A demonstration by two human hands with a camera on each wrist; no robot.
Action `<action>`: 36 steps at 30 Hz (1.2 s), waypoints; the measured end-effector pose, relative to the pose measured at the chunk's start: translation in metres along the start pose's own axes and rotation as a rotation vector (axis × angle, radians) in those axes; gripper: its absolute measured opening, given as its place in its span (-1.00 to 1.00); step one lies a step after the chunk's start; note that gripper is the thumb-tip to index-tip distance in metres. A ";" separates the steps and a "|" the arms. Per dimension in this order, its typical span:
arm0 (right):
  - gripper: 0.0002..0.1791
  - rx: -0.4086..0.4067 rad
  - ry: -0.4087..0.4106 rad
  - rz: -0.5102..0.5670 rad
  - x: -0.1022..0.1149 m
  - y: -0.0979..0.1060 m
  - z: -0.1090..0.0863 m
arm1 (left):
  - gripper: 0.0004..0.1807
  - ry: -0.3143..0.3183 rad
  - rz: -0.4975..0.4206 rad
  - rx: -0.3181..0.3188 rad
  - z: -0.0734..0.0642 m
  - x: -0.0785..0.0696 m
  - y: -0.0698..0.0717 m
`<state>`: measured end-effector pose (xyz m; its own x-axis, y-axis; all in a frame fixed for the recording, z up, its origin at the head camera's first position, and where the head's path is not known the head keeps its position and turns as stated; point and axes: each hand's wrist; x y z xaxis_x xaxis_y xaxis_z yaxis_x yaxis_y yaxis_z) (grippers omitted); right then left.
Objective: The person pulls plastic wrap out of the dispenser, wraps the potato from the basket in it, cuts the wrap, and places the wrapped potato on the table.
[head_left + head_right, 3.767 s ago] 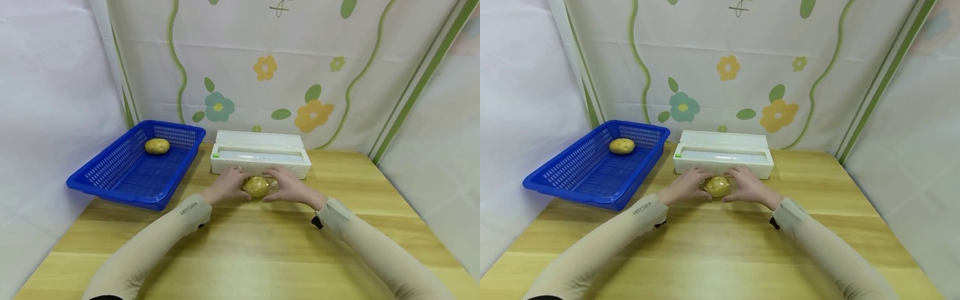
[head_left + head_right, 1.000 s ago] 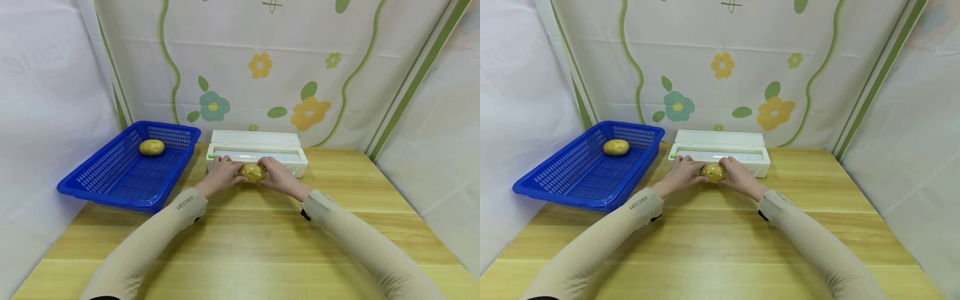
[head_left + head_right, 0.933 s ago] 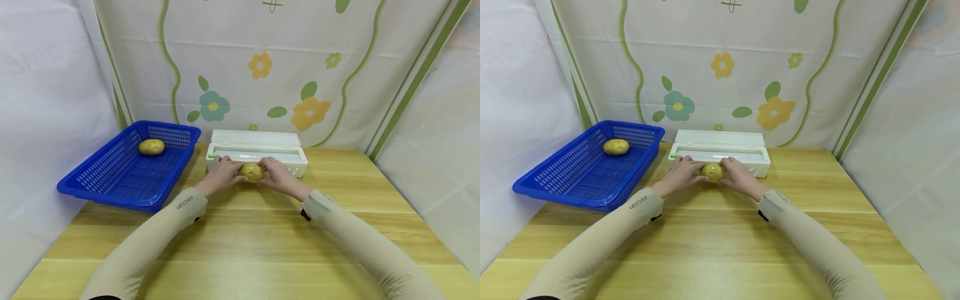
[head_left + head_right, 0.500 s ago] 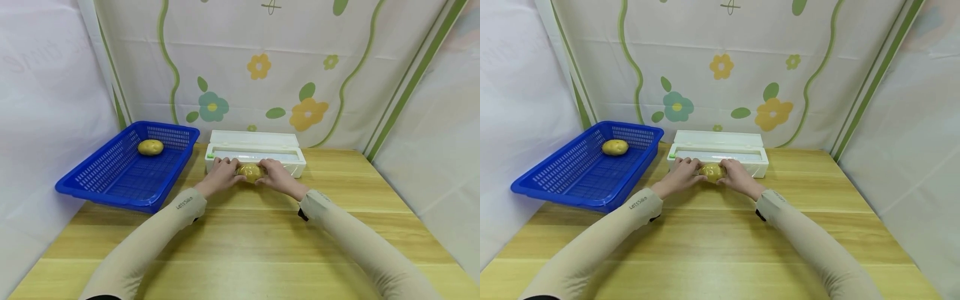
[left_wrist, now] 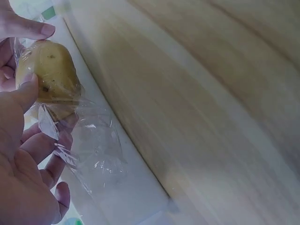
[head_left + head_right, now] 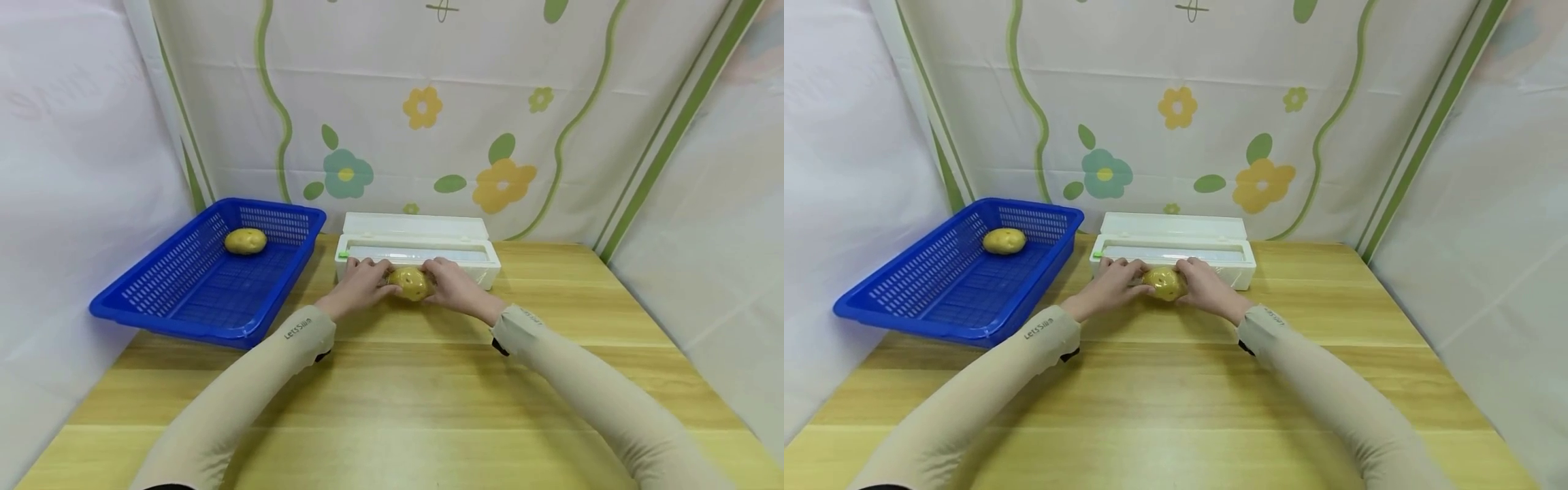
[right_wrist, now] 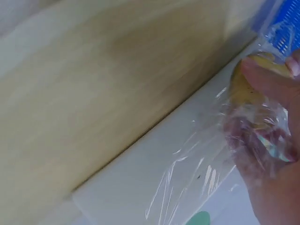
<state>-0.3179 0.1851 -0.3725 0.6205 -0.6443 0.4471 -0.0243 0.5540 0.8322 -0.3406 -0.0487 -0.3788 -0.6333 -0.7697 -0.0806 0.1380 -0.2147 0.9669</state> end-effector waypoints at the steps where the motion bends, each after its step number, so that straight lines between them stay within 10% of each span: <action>1: -0.36 -0.009 0.014 -0.020 0.000 0.000 0.000 | -0.51 0.001 -0.007 0.002 0.000 0.000 0.000; 11: -0.32 -0.033 0.163 -0.238 0.002 0.010 0.002 | -0.47 -0.007 0.051 -0.089 0.002 -0.004 0.003; 23: -0.40 -0.063 0.116 -0.157 0.001 0.005 -0.002 | -0.39 -0.030 0.095 -0.161 0.001 -0.009 -0.001; 36: -0.46 -0.081 0.112 -0.096 0.001 -0.001 -0.004 | -0.41 -0.133 0.406 -0.088 0.008 -0.011 0.000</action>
<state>-0.3139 0.1859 -0.3736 0.7004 -0.6362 0.3234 0.1000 0.5361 0.8382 -0.3394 -0.0353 -0.3760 -0.6059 -0.7194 0.3396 0.4568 0.0349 0.8889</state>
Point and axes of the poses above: each hand's wrist, its own z-axis towards the middle knuckle, its own y-axis out of the back of the hand, x = y × z, and after that the axes turned 12 degrees about z, right-handed
